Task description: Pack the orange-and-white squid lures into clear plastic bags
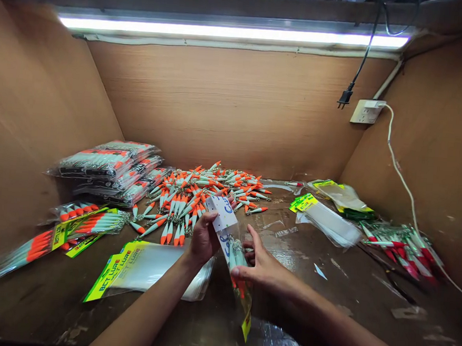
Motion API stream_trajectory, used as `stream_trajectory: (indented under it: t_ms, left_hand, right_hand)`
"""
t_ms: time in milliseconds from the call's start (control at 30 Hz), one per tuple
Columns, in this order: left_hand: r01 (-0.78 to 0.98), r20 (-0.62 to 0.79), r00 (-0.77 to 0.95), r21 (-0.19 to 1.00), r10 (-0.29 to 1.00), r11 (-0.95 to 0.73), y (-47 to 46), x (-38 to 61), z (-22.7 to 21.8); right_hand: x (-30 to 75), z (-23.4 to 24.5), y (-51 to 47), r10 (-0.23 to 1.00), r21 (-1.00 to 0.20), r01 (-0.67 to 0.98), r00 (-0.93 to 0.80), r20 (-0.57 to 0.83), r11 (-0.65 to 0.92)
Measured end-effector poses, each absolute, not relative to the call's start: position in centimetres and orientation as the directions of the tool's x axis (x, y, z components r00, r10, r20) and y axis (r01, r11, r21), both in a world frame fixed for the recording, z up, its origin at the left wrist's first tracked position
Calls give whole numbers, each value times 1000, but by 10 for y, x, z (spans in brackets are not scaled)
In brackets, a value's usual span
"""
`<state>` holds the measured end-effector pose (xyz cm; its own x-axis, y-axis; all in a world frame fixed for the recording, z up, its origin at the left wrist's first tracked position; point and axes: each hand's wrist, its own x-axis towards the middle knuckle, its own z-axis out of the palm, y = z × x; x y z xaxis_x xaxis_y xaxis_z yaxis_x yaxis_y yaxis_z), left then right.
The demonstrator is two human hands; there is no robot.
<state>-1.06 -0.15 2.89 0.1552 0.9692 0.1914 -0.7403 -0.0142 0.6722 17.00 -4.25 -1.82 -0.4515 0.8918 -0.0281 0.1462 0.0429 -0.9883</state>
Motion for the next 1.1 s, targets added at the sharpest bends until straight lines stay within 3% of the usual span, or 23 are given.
stream_trajectory:
  t_ms: [133, 333, 533, 633, 733, 833, 900, 967, 1033, 1100]
  left_hand:
    - [-759, 265, 106, 645, 958, -94, -2, -14, 37]
    - [-705, 358, -109, 630, 927, -326, 3, -38, 58]
    - [-760, 274, 13, 628, 962, -169, -1, -33, 55]
    - [-739, 298, -55, 629, 953, -240, 1, -35, 57]
    - [-560, 378, -231, 702, 897, -440, 11, -49, 59]
    - [-40, 454, -329, 869, 828, -493, 20, -61, 55]
    - [359, 549, -323, 825, 771, -436, 20, -59, 50]
    - [564, 645, -258, 705, 719, -430, 14, -50, 45]
    - [517, 647, -156, 697, 746, -496, 5, -37, 41]
    - [256, 502, -12, 837, 864, -483, -5, -23, 35]
  right_hand:
    - [165, -19, -48, 852, -999, 50, -523, -18, 10]
    - [159, -25, -43, 898, -994, -108, -438, 33, -16]
    - [159, -26, -36, 894, -980, -198, -432, 119, 35]
    - [159, -22, -34, 888, -955, -295, -434, 151, 18]
    - [162, -14, -32, 881, -913, -409, -429, 200, 8]
    - [168, -5, -32, 856, -882, -471, -460, 235, -11]
    - [172, 1, -31, 839, -869, -494, -486, 243, -35]
    - [175, 5, -30, 832, -851, -523, -495, 251, -54]
    - [177, 9, -29, 834, -831, -553, -487, 261, -63]
    - [178, 13, -27, 834, -817, -574, -477, 275, -59]
